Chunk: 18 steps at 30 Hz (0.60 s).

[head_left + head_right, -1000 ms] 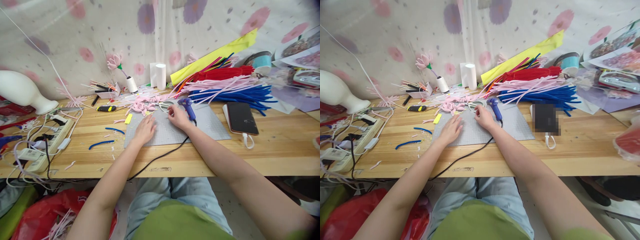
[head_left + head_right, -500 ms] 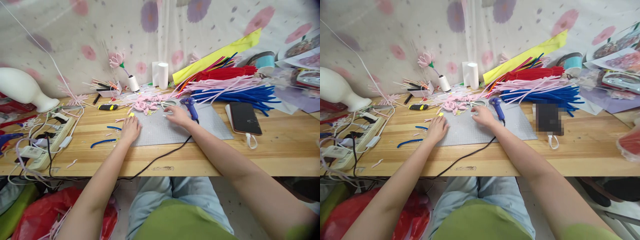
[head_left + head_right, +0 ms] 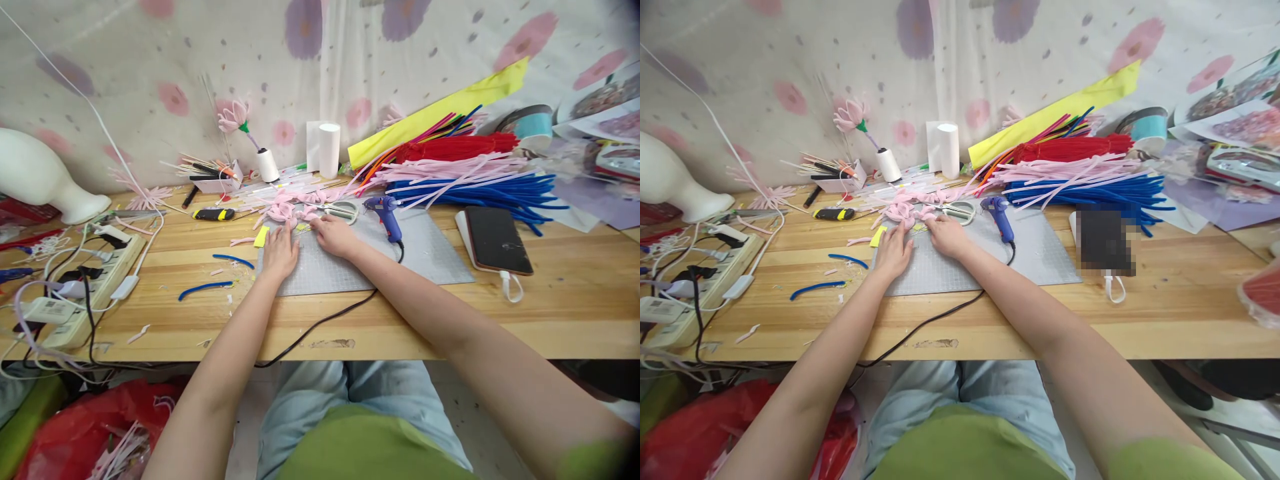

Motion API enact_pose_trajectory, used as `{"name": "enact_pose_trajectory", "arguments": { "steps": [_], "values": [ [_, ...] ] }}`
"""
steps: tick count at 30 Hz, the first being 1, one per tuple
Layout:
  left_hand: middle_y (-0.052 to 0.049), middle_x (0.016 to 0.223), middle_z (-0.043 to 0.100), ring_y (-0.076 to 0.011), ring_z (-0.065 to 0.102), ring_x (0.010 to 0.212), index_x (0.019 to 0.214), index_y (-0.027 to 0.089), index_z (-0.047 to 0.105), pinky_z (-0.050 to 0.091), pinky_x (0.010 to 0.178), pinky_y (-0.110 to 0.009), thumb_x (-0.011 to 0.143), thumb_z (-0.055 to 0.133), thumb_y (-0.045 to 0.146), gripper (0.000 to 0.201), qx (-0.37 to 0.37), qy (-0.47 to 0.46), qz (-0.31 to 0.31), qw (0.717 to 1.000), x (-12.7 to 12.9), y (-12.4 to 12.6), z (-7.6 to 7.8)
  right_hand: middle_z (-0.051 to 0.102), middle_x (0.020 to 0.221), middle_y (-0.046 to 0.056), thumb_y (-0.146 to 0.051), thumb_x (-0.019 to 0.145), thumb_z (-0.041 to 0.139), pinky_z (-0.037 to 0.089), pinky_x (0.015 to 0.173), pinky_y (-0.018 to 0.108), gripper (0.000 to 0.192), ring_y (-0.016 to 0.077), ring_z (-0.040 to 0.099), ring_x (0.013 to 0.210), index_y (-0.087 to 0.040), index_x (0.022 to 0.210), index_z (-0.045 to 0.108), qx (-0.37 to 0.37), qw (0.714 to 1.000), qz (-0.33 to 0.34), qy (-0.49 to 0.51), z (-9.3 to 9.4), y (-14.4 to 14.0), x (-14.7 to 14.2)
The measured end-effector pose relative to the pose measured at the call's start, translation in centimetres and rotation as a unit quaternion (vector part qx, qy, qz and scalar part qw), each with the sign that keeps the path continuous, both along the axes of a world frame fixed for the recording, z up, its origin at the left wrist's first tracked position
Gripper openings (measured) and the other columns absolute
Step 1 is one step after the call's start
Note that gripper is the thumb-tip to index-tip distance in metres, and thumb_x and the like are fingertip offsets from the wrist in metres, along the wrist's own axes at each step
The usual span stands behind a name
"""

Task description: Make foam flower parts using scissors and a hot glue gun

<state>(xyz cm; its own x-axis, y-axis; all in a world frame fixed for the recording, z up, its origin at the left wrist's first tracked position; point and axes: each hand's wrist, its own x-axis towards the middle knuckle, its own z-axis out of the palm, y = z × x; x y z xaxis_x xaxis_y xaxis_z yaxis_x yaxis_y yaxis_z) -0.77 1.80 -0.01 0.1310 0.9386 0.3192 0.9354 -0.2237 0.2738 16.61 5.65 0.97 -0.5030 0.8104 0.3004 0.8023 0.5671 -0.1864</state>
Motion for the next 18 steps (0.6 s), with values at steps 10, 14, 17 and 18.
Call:
{"name": "enact_pose_trajectory", "arguments": {
  "steps": [10,14,17,18],
  "values": [
    [-0.009,0.127,0.057,-0.0220,0.042,0.125,0.138,0.018,0.032,0.021,0.111,-0.046,0.084,0.039,0.023,0.055,0.014,0.021,-0.039,0.999,0.9,-0.2,0.5,0.058,0.122,0.012,-0.013,0.079,0.042,0.034,0.099,0.034,0.054,0.0221,0.045,0.118,-0.011,0.133,0.038,-0.015,0.998,0.040,0.044,-0.4,0.0,-0.4],
    [-0.009,0.114,0.064,-0.0230,0.048,0.119,0.127,0.018,0.048,0.020,0.111,-0.047,0.086,0.037,0.027,0.043,0.025,0.040,-0.012,0.999,0.4,-0.3,0.5,0.056,0.123,0.014,-0.016,0.081,0.041,0.033,0.100,0.037,0.047,0.0233,0.046,0.118,-0.012,0.127,0.046,-0.009,0.999,0.026,0.033,-1.0,0.4,-0.4],
    [-0.012,0.092,0.068,-0.0254,0.055,0.106,0.117,0.014,0.057,0.027,0.107,-0.045,0.083,0.039,0.024,0.039,0.053,0.025,0.083,0.995,-0.6,-0.4,1.2,0.062,0.113,0.013,-0.014,0.081,0.039,0.034,0.098,0.036,0.045,0.0241,0.048,0.114,-0.011,0.125,0.049,-0.004,0.999,0.010,0.047,-1.1,0.5,-0.1],
    [-0.013,0.089,0.068,-0.0265,0.056,0.103,0.115,0.013,0.057,0.029,0.105,-0.046,0.082,0.040,0.023,0.039,0.054,0.020,0.113,0.992,-0.9,-0.4,1.4,0.063,0.111,0.013,-0.014,0.081,0.039,0.035,0.097,0.036,0.045,0.0244,0.048,0.112,-0.011,0.124,0.049,-0.004,0.999,0.007,0.053,-1.0,0.5,0.0]
  ]
}}
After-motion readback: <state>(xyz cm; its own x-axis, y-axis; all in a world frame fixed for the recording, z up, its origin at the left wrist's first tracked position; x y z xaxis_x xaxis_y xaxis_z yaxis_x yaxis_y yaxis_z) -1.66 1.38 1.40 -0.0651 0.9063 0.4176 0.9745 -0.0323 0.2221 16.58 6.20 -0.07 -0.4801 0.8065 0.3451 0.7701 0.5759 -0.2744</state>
